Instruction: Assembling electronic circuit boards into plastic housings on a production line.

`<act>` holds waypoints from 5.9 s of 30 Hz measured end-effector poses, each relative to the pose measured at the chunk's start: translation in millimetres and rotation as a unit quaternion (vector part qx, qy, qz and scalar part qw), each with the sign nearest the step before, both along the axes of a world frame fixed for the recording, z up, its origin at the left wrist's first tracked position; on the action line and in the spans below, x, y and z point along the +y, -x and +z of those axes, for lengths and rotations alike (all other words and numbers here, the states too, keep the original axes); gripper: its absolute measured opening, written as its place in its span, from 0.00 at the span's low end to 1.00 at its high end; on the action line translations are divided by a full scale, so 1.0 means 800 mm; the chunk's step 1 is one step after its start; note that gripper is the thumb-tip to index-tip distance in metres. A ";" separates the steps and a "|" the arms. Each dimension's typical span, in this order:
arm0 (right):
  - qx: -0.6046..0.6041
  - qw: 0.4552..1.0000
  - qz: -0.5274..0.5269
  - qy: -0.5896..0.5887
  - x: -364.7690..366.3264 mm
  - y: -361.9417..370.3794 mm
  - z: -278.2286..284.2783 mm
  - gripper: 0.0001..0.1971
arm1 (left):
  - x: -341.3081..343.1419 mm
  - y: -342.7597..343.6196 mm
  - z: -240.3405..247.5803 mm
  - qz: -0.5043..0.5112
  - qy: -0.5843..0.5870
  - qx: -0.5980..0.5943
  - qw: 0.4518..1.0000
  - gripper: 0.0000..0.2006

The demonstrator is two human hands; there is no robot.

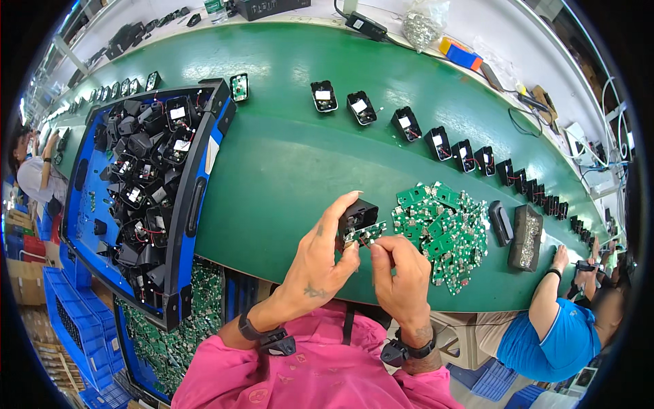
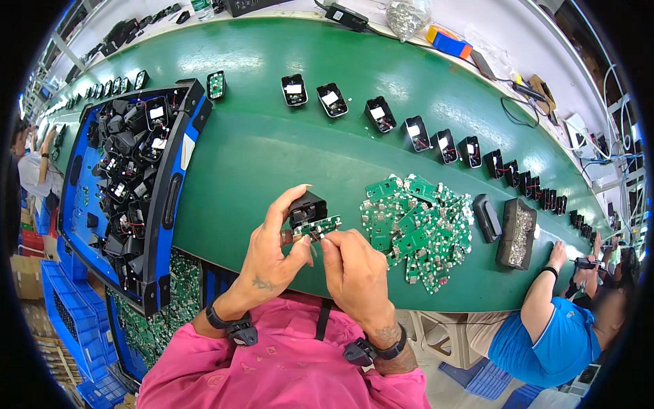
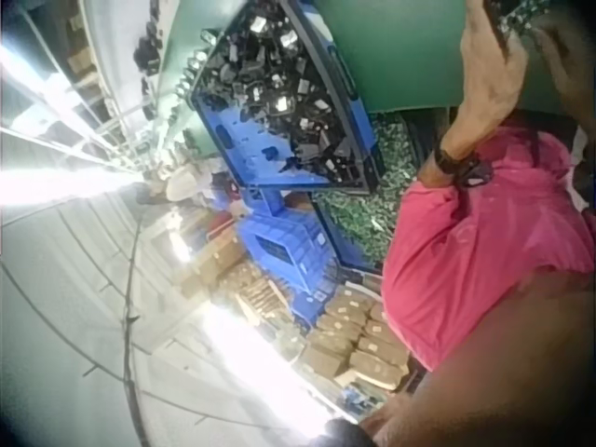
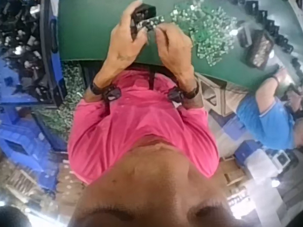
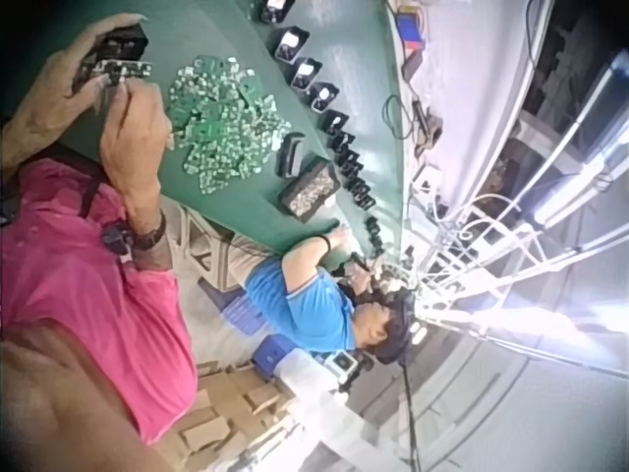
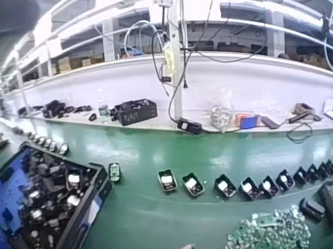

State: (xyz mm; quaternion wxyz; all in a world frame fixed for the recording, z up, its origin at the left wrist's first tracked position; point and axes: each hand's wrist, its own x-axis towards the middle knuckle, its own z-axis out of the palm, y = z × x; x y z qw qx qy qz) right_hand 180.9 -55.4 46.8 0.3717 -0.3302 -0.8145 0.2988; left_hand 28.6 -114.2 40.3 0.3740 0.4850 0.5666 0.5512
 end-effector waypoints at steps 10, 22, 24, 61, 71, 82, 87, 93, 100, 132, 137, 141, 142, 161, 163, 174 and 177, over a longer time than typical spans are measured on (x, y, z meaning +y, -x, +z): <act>-0.106 0.989 0.105 -0.016 0.024 -0.016 0.022 0.05 | -0.002 0.006 0.013 -0.043 -0.013 0.112 0.993 0.34; -0.142 0.975 0.169 -0.006 0.038 -0.027 0.026 0.05 | 0.005 0.008 0.019 -0.079 0.002 0.172 0.982 0.35; -0.140 0.977 0.160 0.006 0.039 -0.026 0.024 0.04 | 0.005 0.008 0.020 -0.087 0.018 0.170 0.981 0.35; 0.081 0.906 0.036 0.415 0.003 -0.036 0.002 0.13 | 0.006 -0.001 -0.019 -0.073 0.000 -0.011 0.997 0.33; 0.020 0.950 -0.047 0.309 0.010 -0.005 0.024 0.13 | -0.010 0.010 -0.011 -0.095 -0.071 0.045 0.992 0.32; 0.052 0.969 -0.022 0.241 0.005 0.006 -0.011 0.14 | -0.001 -0.002 -0.009 -0.078 0.048 -0.147 0.985 0.21; -0.064 0.983 -0.025 0.170 0.003 0.016 -0.005 0.20 | -0.001 0.004 -0.030 -0.064 0.050 -0.072 0.994 0.22; 0.046 0.990 -0.054 0.125 0.000 0.040 -0.032 0.20 | 0.005 0.010 -0.015 -0.010 0.021 -0.022 1.000 0.21; 0.000 0.987 -0.061 0.150 0.005 0.055 -0.046 0.20 | 0.137 0.147 -0.040 0.238 -0.004 0.115 0.964 0.18; 0.045 0.999 0.009 -0.028 -0.013 0.005 -0.045 0.04 | -0.008 0.014 -0.015 -0.039 0.039 0.393 0.918 0.39; -0.030 0.981 -0.190 -0.008 -0.013 -0.043 -0.034 0.08 | -0.003 0.016 -0.012 0.023 0.035 0.260 0.965 0.35; -0.259 0.929 -0.249 -0.090 0.004 -0.057 -0.038 0.13 | -0.002 0.019 -0.019 0.049 0.066 0.150 0.985 0.35; -0.289 0.925 -0.234 -0.077 0.003 -0.058 -0.039 0.15 | -0.003 0.016 -0.019 0.047 0.074 0.138 0.987 0.35; 0.082 0.981 0.008 0.178 0.013 -0.025 0.019 0.05 | 0.001 0.004 -0.010 -0.014 0.032 0.170 0.985 0.41; 0.084 0.982 -0.009 0.166 0.016 -0.021 0.013 0.05 | 0.001 0.002 -0.012 0.001 0.048 0.131 0.990 0.41; 0.052 0.983 -0.038 0.171 0.018 -0.008 -0.022 0.06 | 0.000 0.004 -0.002 -0.089 0.115 -0.192 0.971 0.38; 0.057 0.988 -0.054 0.134 0.018 -0.005 -0.024 0.06 | 0.003 0.003 -0.016 -0.115 0.072 -0.261 0.956 0.33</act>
